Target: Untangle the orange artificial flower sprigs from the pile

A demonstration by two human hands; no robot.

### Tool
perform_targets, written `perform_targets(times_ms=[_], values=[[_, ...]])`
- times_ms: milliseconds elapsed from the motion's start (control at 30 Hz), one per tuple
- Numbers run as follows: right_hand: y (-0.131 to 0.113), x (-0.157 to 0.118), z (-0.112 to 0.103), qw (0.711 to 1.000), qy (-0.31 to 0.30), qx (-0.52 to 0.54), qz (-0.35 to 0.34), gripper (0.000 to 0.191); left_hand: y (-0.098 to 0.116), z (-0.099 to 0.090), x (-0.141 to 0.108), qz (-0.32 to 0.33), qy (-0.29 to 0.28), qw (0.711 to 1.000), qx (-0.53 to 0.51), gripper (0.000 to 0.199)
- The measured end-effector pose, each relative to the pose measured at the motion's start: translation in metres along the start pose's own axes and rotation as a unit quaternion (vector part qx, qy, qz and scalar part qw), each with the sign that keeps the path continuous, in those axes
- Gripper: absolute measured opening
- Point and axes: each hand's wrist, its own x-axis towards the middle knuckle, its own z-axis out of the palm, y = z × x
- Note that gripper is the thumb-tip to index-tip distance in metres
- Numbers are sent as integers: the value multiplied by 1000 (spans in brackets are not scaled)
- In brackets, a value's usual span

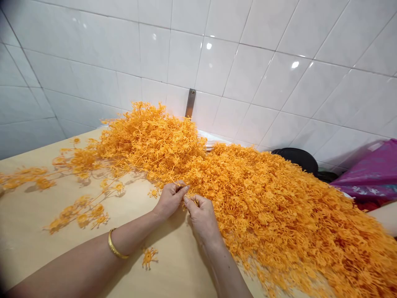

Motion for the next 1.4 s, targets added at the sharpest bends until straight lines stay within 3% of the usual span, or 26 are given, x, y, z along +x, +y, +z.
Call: perform_targets(times_ms=[100,167,200,267,367,433,500,600,700,767,867,1000,1100,1200,1267,1333,1400], values=[[-20,-18,11,988,-126,-83,-12,25,1,-5,8,-31,66,997,-13,25],[-30,-24,12,975,-162,-139,-54,24,3,-7,11,-56,99,993,-27,27],[-32,-24,10,975,-135,-159,-82,23,4,-7,11,-67,92,993,-37,28],[-30,-18,-3,965,-23,-233,-116,19,6,-6,8,-103,38,991,-75,28],[-15,-6,-23,890,106,-426,-123,12,8,-1,1,-192,-32,967,-165,30],[-5,-2,-28,839,118,-512,-140,16,7,-1,-1,-231,-53,944,-231,33],[0,-2,-24,823,104,-532,-169,17,6,-1,-1,-241,-68,926,-281,33],[0,-3,-11,868,101,-447,-193,21,7,2,-3,-239,-89,912,-321,30],[-1,0,-4,938,78,-295,-164,24,10,9,-9,-239,-111,903,-340,28],[1,3,-3,969,53,-194,-146,26,13,13,-13,-248,-114,900,-341,27],[7,8,-6,983,42,-103,-143,27,13,15,-15,-261,-99,901,-333,26],[4,1,-1,976,36,-163,-141,25,9,10,-8,-237,-39,917,-317,26],[-18,-23,15,949,-30,-251,-189,29,11,3,3,-248,22,934,-255,34],[-44,-48,27,897,-129,-329,-265,26,32,-9,16,-218,67,953,-199,37],[-51,-53,24,881,-100,-377,-270,22,56,-17,24,-160,34,972,-166,32],[-46,-49,12,856,-21,-458,-238,17,85,-23,31,-128,-34,982,-138,26],[-31,-43,-2,805,41,-557,-197,16,112,-26,37,-137,-88,977,-136,23]])
